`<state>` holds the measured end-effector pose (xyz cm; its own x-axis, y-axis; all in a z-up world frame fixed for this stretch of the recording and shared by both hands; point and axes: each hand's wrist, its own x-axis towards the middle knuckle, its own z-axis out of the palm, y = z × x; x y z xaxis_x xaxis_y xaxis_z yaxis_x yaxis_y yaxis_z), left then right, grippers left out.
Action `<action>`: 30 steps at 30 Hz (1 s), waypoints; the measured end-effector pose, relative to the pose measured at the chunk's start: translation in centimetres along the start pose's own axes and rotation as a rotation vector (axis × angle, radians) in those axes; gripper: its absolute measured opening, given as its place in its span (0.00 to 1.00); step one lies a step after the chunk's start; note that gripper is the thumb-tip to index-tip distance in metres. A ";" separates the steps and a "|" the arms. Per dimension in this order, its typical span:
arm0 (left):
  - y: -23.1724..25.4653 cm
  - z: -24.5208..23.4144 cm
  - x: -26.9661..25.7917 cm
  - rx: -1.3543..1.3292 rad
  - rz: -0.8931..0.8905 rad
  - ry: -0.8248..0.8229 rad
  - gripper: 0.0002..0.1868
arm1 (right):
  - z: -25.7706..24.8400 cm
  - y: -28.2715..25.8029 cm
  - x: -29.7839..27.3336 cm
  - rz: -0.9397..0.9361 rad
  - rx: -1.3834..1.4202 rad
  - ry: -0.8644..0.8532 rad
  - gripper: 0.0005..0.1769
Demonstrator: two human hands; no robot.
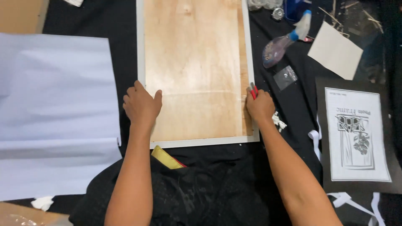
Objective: Trimming the edges of a wooden board with a utility knife to fit it into a picture frame.
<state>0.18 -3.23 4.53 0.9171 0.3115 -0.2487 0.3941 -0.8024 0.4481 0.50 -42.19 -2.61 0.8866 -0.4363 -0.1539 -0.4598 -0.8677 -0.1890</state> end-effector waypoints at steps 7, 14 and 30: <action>-4.8 3.8 3.8 -0.106 -0.214 -0.047 0.36 | 1.0 0.0 -0.3 -0.108 -0.107 0.133 0.24; -3.9 2.7 2.9 -0.235 -0.287 -0.063 0.34 | 2.3 0.5 0.7 -0.135 -0.113 0.150 0.24; -2.0 -0.3 0.8 -0.295 -0.315 -0.067 0.36 | 2.9 1.5 0.8 -0.121 -0.026 0.204 0.23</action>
<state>0.14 -1.21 3.71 0.7474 0.4765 -0.4630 0.6631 -0.4907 0.5653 0.41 -43.16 -5.81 0.9284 -0.3653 0.0684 -0.3501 -0.9215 -0.1683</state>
